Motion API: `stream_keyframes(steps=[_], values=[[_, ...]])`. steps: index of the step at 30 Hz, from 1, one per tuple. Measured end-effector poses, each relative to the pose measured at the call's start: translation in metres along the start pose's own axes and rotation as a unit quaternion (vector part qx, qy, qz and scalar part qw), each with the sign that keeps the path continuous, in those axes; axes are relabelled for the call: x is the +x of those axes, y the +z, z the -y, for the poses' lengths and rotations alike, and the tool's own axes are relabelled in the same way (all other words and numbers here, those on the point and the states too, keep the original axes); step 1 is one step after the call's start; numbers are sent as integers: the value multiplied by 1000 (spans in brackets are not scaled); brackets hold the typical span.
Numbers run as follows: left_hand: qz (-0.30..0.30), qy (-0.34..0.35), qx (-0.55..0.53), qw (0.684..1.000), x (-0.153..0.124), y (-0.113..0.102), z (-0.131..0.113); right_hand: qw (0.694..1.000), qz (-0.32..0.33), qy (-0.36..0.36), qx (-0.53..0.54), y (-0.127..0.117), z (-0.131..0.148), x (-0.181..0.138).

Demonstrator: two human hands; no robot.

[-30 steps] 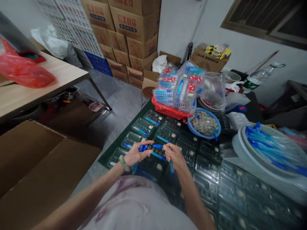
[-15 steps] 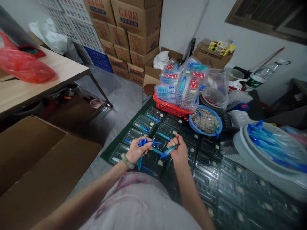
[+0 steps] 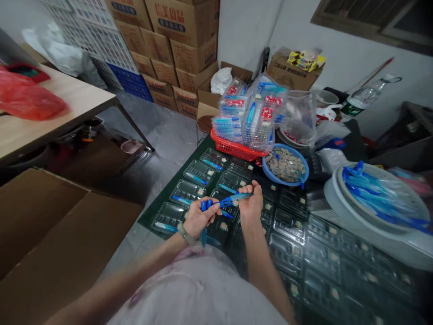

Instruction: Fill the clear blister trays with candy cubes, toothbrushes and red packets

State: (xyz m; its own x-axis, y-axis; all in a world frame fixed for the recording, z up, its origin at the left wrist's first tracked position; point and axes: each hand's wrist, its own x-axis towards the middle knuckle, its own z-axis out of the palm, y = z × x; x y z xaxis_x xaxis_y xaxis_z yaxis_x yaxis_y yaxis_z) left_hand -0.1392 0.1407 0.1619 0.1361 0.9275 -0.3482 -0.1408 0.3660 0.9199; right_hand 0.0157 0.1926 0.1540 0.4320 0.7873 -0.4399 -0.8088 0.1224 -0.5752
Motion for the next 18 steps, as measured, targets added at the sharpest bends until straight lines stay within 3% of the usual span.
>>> stream_keyframes(steps=[7,14,16,18], values=[[-28,-2,-14,999,3,5,2,999,-15,-42,-7,1,1,1],[-64,-5,-20,998,6,11,3,993,19,-68,-96,-3,-27,-12],[-74,4,-22,997,9,7,3,972,33,-117,-202,-9,-27,-15],[-81,13,-25,996,12,1,2,920,72,-149,-356,-18,-20,-18]])
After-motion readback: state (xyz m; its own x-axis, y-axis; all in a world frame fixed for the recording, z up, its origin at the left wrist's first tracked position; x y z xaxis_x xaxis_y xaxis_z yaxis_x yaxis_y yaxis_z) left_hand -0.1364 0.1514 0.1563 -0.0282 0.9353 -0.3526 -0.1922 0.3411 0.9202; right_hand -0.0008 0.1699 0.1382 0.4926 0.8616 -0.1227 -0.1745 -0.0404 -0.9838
